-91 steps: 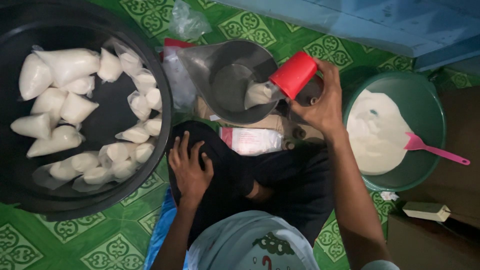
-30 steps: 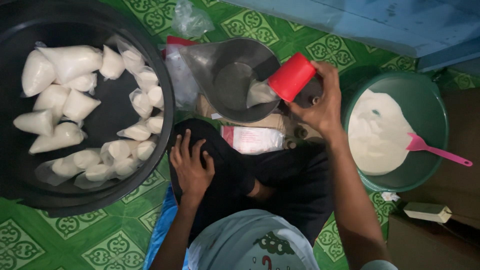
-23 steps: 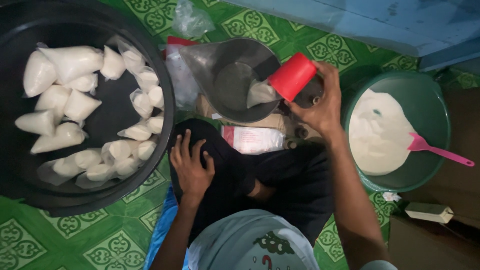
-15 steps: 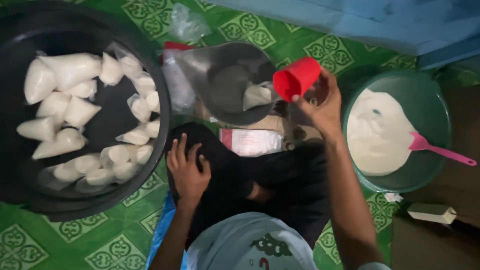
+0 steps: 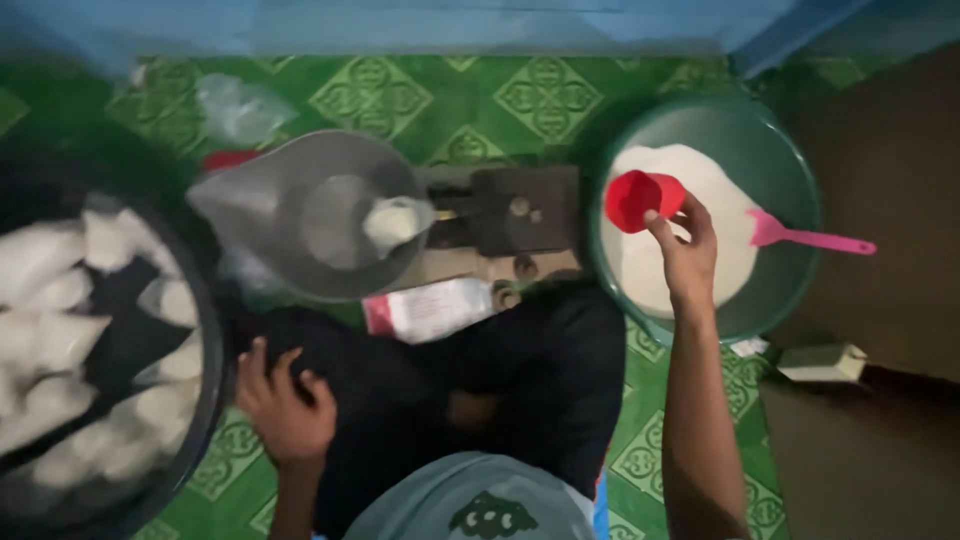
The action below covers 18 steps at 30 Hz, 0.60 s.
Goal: Packaging white powder into small plastic bags by scooping, weighing, and storing them.
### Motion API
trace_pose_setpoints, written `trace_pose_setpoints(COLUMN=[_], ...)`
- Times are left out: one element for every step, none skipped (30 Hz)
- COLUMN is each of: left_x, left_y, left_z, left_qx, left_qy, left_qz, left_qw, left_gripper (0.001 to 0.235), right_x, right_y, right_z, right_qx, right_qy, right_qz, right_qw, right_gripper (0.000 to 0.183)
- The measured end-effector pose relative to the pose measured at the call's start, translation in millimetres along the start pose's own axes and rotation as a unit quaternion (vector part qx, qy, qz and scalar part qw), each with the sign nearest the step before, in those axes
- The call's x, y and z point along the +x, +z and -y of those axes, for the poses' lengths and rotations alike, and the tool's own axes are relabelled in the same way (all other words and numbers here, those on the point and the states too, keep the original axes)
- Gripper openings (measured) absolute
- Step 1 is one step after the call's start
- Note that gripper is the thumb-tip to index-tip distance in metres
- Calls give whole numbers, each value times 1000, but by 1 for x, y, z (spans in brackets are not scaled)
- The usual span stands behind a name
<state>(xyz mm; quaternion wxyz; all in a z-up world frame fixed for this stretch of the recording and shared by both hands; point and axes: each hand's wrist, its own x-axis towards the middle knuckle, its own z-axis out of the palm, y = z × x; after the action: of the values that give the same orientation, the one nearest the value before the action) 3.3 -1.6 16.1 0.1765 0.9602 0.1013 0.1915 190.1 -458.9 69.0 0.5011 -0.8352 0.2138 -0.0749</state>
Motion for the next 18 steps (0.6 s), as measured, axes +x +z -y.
trace_pose_setpoints(left_x=[1, 2, 3, 3, 3, 2, 2, 3, 3, 2, 1, 2, 2, 1, 0, 3, 7, 10], left_y=[0, 0, 0, 1, 1, 0, 0, -1, -1, 1, 3, 6, 8, 9, 10, 9, 7, 5], left_z=[1, 2, 3, 2, 1, 1, 0, -2, -3, 1, 5, 9, 10, 11, 12, 9, 7, 4], left_qx=[-5, 5, 15, 11, 38, 66, 63, 75, 86, 85, 80, 73, 72, 116, 160, 160, 150, 139], left_qy=[9, 20, 30, 37, 44, 49, 54, 48, 41, 46, 54, 63, 68, 56, 44, 48, 82, 117], left_qz=[4, 0, -4, -2, -8, -15, -12, -6, -1, 1, -3, -7, -6, 3, 11, 12, -13, -39], left_qw=[1000, 1000, 999, 999, 998, 997, 996, 996, 995, 995, 995, 995, 995, 992, 986, 986, 985, 983], left_gripper=[33, 32, 32, 32, 28, 27, 27, 25, 24, 24, 27, 31, 31, 27, 31, 31, 27, 28], right_x=[11, 22, 31, 38, 43, 47, 46, 46, 45, 46, 47, 49, 42, 36, 30, 28, 26, 24], right_y=[-8, -16, -24, -29, -33, -35, -37, -37, -36, -33, -29, -25, -22, -19, -15, -15, -15, -15], right_z=[-31, -61, -92, -122, -152, -183, -190, -197, -205, -213, -220, -227, -195, -163, -130, -114, -98, -82], right_qx=[0, -61, -122, -121, -140, -159, -159, -140, -121, -120, -161, -201, -200, -176, -152, -151, -152, -152], right_qy=[4, 32, 61, 65, 102, 139, 143, 69, -5, -1, 36, 73, 77, 90, 103, 106, 72, 38], right_qz=[-10, -49, -88, -95, -96, -95, -100, -91, -81, -85, -102, -120, -124, -111, -98, -100, -85, -71], right_qw=[1000, 996, 987, 986, 980, 973, 972, 984, 989, 989, 981, 969, 969, 974, 978, 978, 982, 985], right_gripper=[51, 60, 68, 68, 70, 72, 72, 49, 29, 29, 67, 107, 107, 89, 72, 72, 57, 41])
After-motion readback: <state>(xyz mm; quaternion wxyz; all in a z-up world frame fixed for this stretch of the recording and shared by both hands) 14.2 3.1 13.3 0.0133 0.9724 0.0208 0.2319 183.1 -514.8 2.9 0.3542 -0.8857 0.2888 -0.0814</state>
